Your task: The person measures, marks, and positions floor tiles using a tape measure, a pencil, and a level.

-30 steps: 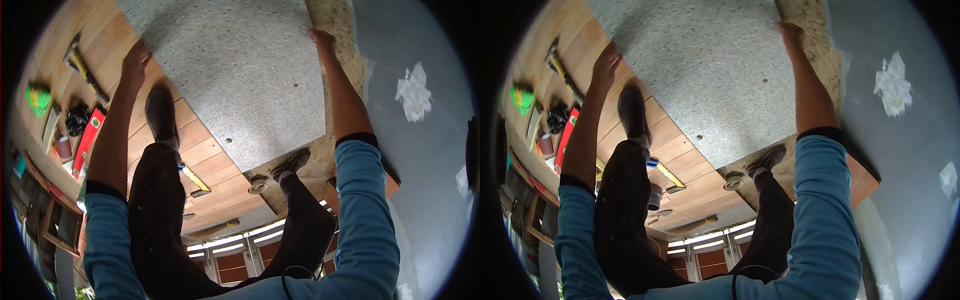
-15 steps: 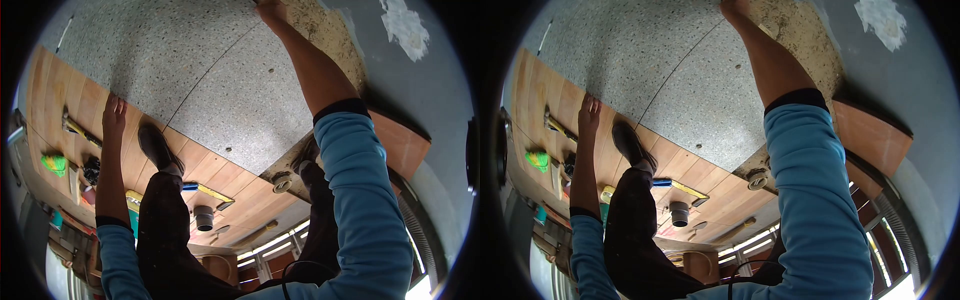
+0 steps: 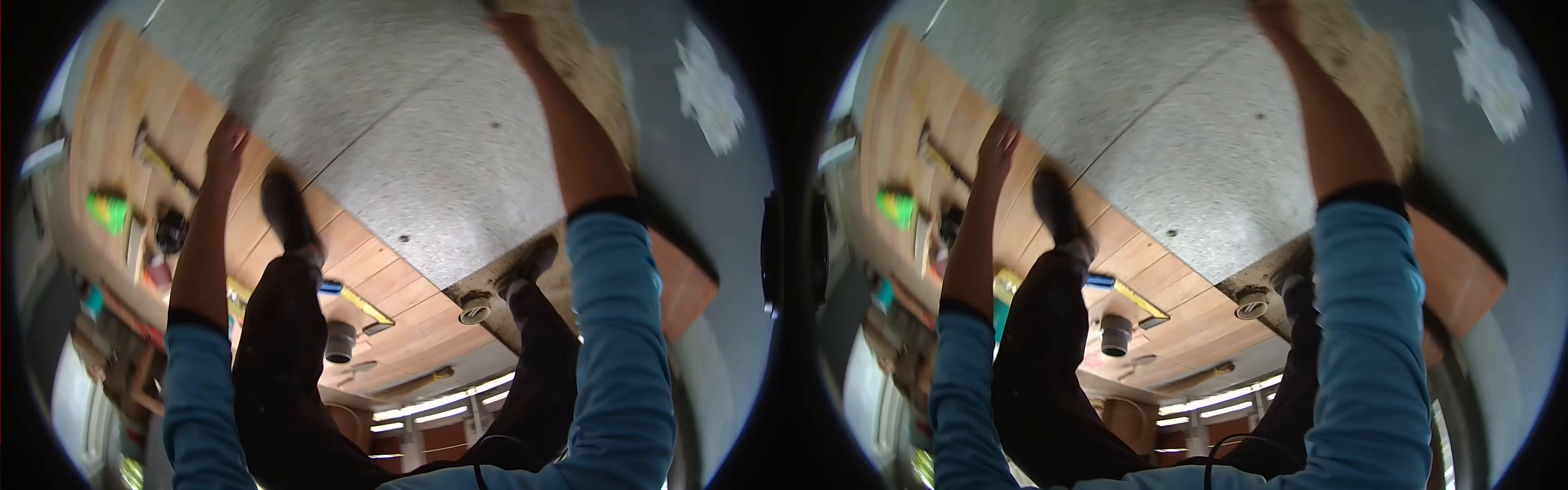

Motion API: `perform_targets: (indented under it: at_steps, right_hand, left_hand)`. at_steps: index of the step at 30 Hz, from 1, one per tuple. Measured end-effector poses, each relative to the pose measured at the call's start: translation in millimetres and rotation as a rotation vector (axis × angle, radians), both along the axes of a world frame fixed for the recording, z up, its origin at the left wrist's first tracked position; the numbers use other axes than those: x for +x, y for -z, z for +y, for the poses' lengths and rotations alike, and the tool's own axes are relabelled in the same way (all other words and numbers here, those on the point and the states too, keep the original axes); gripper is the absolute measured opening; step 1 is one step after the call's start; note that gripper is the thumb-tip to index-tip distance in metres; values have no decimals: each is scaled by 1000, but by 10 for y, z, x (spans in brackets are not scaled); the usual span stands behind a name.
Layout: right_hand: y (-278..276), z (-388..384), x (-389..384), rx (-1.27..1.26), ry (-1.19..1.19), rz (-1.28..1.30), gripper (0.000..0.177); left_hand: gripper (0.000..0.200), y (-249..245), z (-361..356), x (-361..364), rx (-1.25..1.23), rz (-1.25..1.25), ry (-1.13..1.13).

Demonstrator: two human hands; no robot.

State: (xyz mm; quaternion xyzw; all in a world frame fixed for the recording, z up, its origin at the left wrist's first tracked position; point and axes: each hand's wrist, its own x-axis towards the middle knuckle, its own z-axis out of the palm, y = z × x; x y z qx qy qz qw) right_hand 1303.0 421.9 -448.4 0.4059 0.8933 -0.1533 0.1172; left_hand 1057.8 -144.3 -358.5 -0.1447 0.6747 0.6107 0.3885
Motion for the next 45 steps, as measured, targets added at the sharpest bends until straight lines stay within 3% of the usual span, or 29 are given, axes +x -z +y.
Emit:
perform_targets:
  at_steps: [2,3,5,8,11,14,17,19,20,22,23,24,26,27,31,40,45]
  right_hand:
    - [-79,42,-9,-161,44,34,32]
    - [-151,37,21,-277,104,137,34]
    - [-313,15,77,-509,232,343,40]
    - [-277,146,69,-478,217,297,35]
    - [-347,128,17,-480,332,260,37]
    - [-452,181,-97,-396,214,34,38]
    - [-616,54,-440,-268,-71,29,35]
    - [-607,36,-671,-292,-56,107,33]
    - [-601,64,-864,-301,-48,164,33]
    - [-192,469,-1054,-176,-278,121,31]
    - [-222,487,-1137,21,-543,69,31]
    - [-148,535,-1196,-104,-406,91,32]
    - [-205,458,-1248,-4,-483,64,33]
    - [-414,206,-1304,-163,-246,158,34]
    - [-564,-38,-1424,-339,135,212,31]
    - [-577,-51,-1426,-320,233,258,25]
    - [-605,-37,-1453,-318,214,195,30]
  left_hand:
    - [51,316,-232,-66,86,41,6]
    - [48,52,-3,8,17,24,-45]
    - [47,-18,54,31,1,54,-35]
    - [41,209,3,-15,63,79,-156]
    - [41,320,13,-44,-50,58,-166]
    - [39,481,-33,-60,35,19,-183]
    - [26,242,27,-1,21,5,-254]
    - [20,216,51,30,55,110,-267]
    - [19,357,27,76,-26,164,-170]
    - [19,619,-12,-4,-192,311,13]
    - [23,570,-7,-23,-176,261,-34]
    - [26,445,7,25,-158,205,-80]
    - [36,221,33,21,-147,174,-90]
    - [36,182,42,21,-180,203,-82]
    - [36,55,51,8,-204,181,-109]
    - [35,138,83,38,-290,235,-107]
    - [35,228,75,48,-283,252,-117]
